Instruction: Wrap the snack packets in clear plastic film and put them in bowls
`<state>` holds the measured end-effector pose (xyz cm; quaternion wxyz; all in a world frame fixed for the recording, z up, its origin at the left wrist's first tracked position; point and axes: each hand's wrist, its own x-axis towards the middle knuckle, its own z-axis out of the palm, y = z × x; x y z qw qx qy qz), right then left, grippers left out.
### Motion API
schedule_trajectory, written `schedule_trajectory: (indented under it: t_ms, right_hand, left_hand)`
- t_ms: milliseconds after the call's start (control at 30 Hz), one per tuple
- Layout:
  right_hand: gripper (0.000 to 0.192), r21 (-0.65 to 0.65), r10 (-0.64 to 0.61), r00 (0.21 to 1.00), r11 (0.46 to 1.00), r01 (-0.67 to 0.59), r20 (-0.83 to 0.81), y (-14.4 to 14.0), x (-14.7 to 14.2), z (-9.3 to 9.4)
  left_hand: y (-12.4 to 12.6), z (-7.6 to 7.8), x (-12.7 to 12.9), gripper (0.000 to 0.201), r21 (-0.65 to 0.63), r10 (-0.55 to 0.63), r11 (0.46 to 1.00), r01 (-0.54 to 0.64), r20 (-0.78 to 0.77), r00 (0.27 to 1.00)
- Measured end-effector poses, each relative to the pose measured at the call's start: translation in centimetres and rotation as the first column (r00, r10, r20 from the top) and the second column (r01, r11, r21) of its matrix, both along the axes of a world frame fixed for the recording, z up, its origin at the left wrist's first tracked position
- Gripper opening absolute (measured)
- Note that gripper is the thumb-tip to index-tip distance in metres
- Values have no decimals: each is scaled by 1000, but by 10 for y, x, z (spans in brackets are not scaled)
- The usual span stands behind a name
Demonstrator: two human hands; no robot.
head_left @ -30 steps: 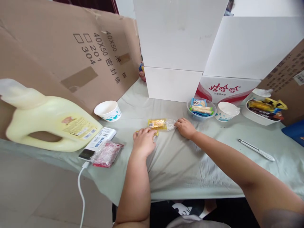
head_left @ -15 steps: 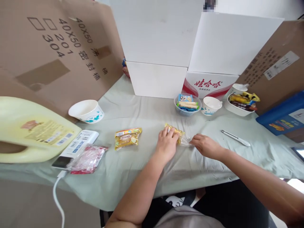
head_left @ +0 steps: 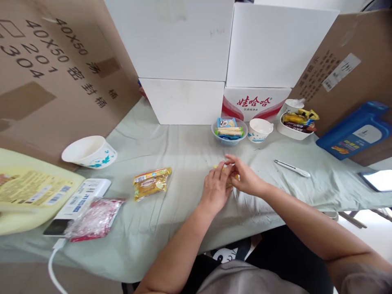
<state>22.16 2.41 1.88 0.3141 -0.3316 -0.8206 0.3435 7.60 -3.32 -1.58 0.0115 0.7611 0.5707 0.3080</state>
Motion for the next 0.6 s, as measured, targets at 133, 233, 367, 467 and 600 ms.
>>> schedule_trajectory:
  t_ms: [133, 233, 367, 467, 600]
  right_hand:
    - [56, 30, -235, 972, 972, 235, 4, 25, 61, -3]
    - [30, 254, -555, 801, 827, 501, 225, 40, 119, -4]
    - [41, 345, -748, 425, 630, 696, 509, 39, 174, -16]
    - [44, 359, -716, 347, 635, 684, 606, 32, 188, -27]
    - [39, 415, -712, 405, 678, 606, 573, 24, 174, -25]
  left_hand:
    - [0, 9, -2, 52, -114, -74, 991, 67, -63, 995]
    - [6, 12, -5, 43, -102, -38, 993, 52, 133, 990]
    - [18, 9, -21, 31, -260, 210, 965, -36, 686, 697]
    - [24, 8, -32, 29, -424, 385, 902, 80, 875, 293]
    - [24, 7, -31, 32, -441, 417, 884, 153, 894, 163]
